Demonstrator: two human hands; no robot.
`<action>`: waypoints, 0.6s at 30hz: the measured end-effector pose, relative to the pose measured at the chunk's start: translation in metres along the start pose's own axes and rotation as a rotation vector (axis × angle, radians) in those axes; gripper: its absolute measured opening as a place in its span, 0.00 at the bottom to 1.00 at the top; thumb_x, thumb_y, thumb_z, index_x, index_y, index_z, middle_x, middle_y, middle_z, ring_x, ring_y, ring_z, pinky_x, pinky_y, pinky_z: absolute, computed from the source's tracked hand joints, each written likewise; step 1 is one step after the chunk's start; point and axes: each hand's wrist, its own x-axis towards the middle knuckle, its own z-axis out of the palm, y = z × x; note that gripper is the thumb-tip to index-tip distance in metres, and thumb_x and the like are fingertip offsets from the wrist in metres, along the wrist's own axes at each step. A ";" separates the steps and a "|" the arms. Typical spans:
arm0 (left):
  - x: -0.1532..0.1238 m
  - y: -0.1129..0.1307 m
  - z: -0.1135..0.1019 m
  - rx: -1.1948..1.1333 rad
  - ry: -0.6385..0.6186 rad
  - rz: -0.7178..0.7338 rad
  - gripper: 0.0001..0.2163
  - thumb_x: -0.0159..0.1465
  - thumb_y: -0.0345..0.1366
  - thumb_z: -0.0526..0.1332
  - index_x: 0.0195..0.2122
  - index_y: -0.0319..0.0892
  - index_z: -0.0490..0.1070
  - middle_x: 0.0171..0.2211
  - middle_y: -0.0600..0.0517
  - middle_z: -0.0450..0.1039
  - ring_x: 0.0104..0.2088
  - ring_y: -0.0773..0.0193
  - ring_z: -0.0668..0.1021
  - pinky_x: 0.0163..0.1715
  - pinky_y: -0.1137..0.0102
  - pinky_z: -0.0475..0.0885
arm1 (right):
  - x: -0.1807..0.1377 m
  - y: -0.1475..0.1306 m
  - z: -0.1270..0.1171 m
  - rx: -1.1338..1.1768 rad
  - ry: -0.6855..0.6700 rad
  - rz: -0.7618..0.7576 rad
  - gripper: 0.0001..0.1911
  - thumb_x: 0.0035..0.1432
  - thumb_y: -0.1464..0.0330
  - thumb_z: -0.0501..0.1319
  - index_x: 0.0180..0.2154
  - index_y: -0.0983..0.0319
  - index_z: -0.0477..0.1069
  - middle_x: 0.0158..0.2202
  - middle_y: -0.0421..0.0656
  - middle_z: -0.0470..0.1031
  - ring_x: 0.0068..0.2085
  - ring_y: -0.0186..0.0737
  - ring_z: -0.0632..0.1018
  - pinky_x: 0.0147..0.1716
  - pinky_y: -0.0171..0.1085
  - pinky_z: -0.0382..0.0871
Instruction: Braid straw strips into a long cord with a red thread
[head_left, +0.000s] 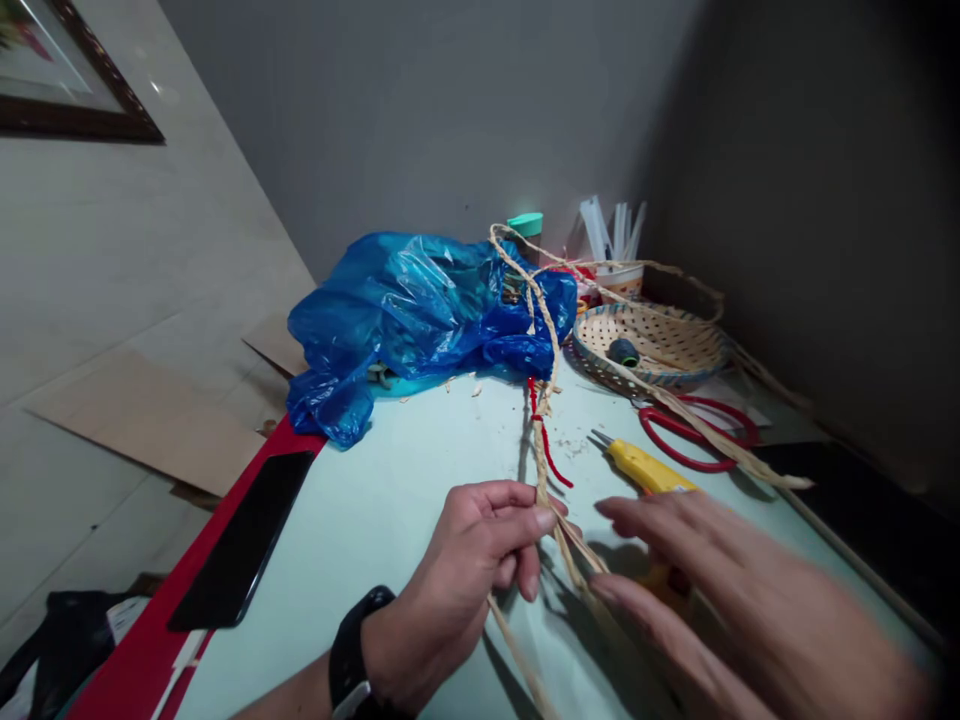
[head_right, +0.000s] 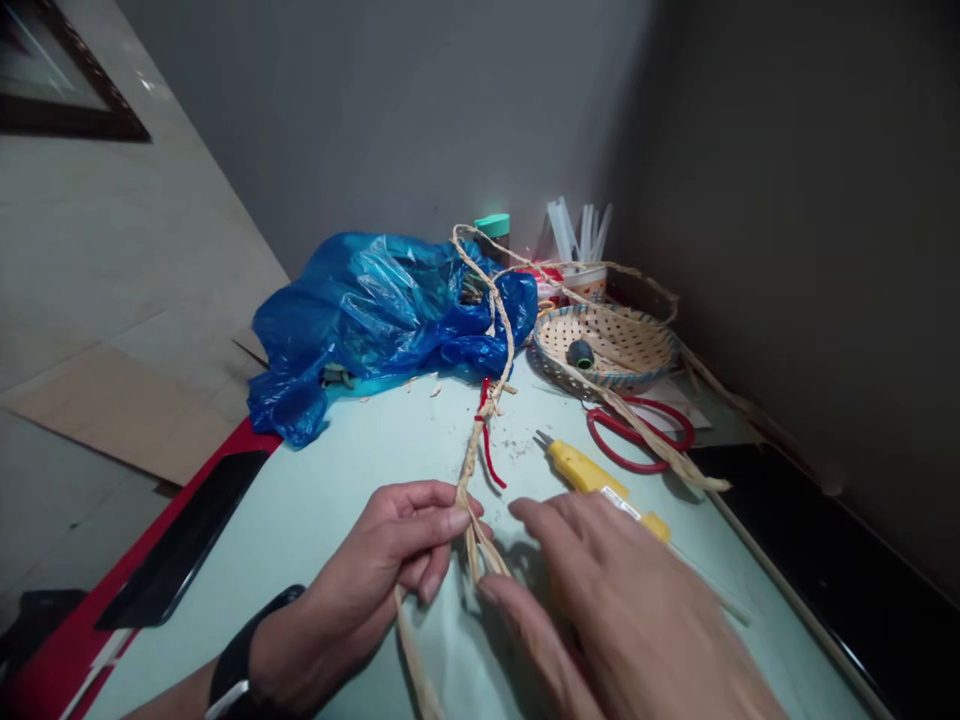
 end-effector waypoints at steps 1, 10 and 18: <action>0.000 0.001 0.001 0.025 0.003 0.012 0.06 0.58 0.34 0.63 0.31 0.35 0.74 0.14 0.58 0.63 0.13 0.79 0.61 0.15 0.78 0.46 | 0.003 -0.001 0.001 0.028 -0.052 -0.020 0.09 0.64 0.64 0.52 0.43 0.57 0.67 0.36 0.44 0.76 0.33 0.41 0.77 0.29 0.37 0.71; 0.002 -0.002 0.004 0.368 0.122 0.097 0.07 0.57 0.31 0.60 0.30 0.36 0.79 0.17 0.53 0.68 0.19 0.70 0.68 0.23 0.74 0.60 | 0.010 -0.018 -0.003 0.262 -0.310 0.162 0.11 0.65 0.67 0.47 0.32 0.59 0.64 0.29 0.39 0.72 0.28 0.33 0.74 0.28 0.33 0.68; -0.001 -0.005 0.004 0.231 0.058 0.042 0.07 0.56 0.31 0.60 0.29 0.36 0.78 0.18 0.56 0.63 0.18 0.75 0.57 0.19 0.75 0.51 | 0.011 -0.038 0.011 0.169 -0.166 0.005 0.09 0.61 0.74 0.47 0.33 0.61 0.64 0.28 0.43 0.72 0.28 0.37 0.75 0.26 0.34 0.69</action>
